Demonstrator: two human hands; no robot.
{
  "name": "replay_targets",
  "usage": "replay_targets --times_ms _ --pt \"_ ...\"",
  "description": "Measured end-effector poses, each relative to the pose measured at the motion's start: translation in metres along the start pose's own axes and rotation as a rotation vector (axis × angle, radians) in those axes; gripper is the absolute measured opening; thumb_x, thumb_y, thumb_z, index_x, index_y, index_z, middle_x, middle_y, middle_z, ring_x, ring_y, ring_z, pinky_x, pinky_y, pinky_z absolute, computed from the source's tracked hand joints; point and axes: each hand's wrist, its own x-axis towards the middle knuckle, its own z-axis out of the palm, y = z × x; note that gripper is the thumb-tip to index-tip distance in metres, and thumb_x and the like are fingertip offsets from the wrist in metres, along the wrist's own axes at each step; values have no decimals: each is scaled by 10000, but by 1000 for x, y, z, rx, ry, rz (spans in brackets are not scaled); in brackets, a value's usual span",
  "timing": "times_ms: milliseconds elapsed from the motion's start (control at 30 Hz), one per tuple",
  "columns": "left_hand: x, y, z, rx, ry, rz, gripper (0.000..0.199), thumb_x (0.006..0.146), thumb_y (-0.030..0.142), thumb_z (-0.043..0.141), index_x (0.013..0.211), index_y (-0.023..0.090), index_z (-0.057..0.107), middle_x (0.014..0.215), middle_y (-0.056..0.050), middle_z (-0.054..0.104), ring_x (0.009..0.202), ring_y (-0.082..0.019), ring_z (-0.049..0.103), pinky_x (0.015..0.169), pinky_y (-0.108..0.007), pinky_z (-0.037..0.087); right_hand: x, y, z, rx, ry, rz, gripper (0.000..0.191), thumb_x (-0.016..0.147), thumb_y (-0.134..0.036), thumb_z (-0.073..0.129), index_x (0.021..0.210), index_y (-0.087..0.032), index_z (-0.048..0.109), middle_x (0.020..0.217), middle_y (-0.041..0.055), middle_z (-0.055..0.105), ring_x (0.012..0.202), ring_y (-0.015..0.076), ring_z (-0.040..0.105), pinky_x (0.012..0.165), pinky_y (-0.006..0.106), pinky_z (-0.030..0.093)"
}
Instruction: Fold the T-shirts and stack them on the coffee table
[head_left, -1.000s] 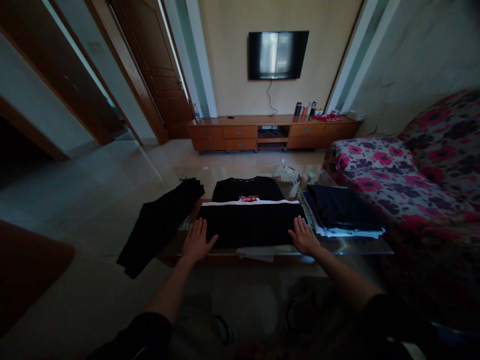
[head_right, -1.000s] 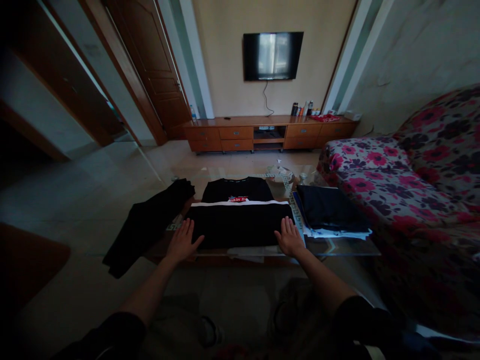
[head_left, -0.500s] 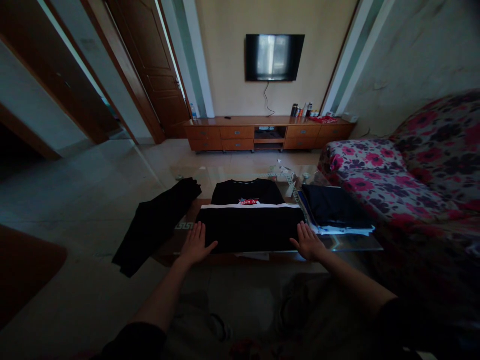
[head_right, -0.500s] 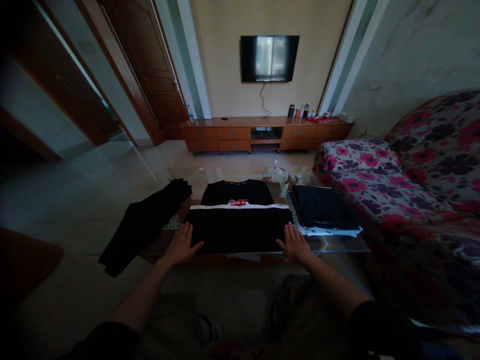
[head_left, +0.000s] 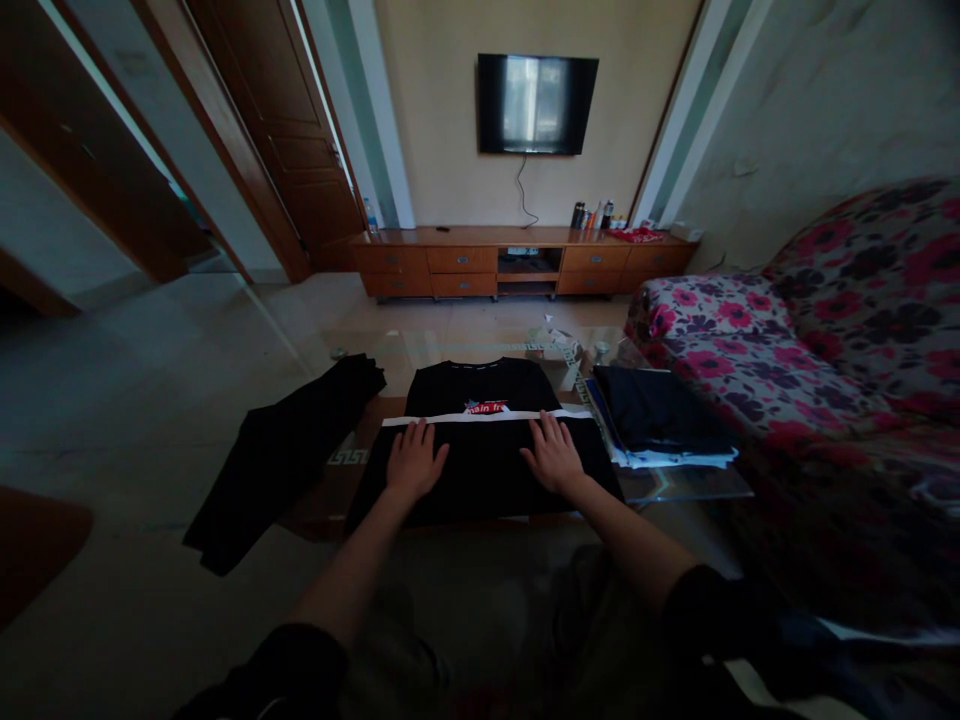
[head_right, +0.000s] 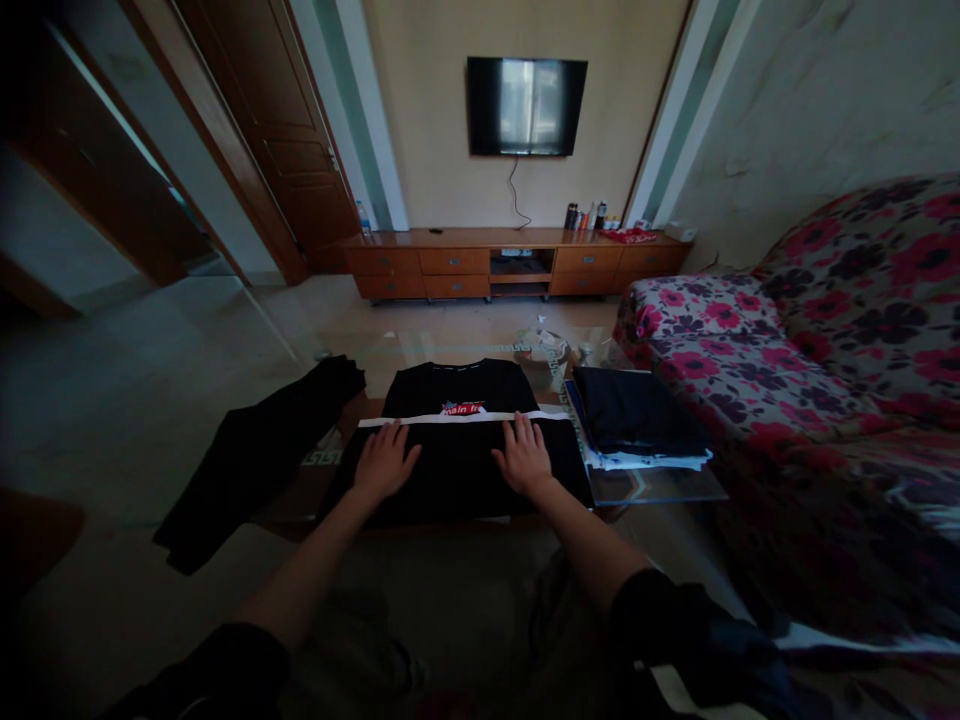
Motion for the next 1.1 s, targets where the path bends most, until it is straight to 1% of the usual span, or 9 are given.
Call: replay_targets --times_ms 100,167,300,467,667,767,867,967,1100 --pt "28 27 12 -60 -24 95 653 1010 536 294 1553 199 427 1665 -82 332 1557 -285 227 1267 -474 157 34 -26 13 73 -71 -57 744 1029 -576 304 1624 -133 270 1712 132 122 1581 292 100 1261 468 100" --pt "42 34 20 -71 -16 59 665 1007 530 301 1561 182 418 1669 -91 319 1558 -293 224 1262 -485 169 52 -33 23 94 -74 -1 735 1037 -566 282 1633 -137 245 1713 124 124 1579 292 111 1258 479 109" --pt "58 25 35 -58 2 -117 682 990 539 326 1584 210 389 1676 -94 297 1565 -327 190 1251 -543 159 78 -26 34 77 -68 79 729 1037 -566 265 1648 -175 199 1720 87 110 1576 316 81 1248 553 64" --pt "67 19 44 -79 -43 -186 691 962 590 357 1595 312 362 1672 -70 313 1546 -378 224 1218 -631 163 93 -23 34 64 -142 96 752 1014 -645 252 1658 -275 133 1715 102 144 1556 379 108 1164 728 28" --pt "80 27 44 -96 -44 -129 673 985 596 286 1608 343 321 1697 -57 250 1557 -359 195 1212 -652 150 106 -21 34 118 -93 72 702 1016 -653 283 1613 -285 300 1688 114 233 1522 371 198 1188 658 115" --pt "93 17 46 -127 -105 -148 647 991 609 265 1580 367 379 1689 -43 280 1560 -339 203 1226 -621 159 128 -3 28 194 27 234 585 1042 -555 290 1509 -248 464 1629 139 320 1454 364 317 1155 584 270" --pt "113 -4 50 -156 -66 -230 630 994 570 305 1533 292 473 1678 -89 300 1553 -343 223 1233 -582 194 158 23 23 275 114 456 531 1019 -409 386 1463 -133 480 1540 220 384 1370 378 417 1102 510 371" --pt "138 -30 54 -216 18 -391 627 947 501 465 1487 186 516 1646 -165 337 1540 -378 237 1211 -573 268 186 50 23 317 106 473 552 983 -329 440 1467 -63 441 1469 248 443 1323 352 476 1117 457 374" --pt "167 -62 52 -431 54 -460 536 886 339 591 1383 139 600 1483 -192 545 1456 -353 400 1222 -532 262 210 80 31 352 99 464 575 953 -292 498 1462 -37 427 1414 247 512 1307 322 508 1141 427 368"
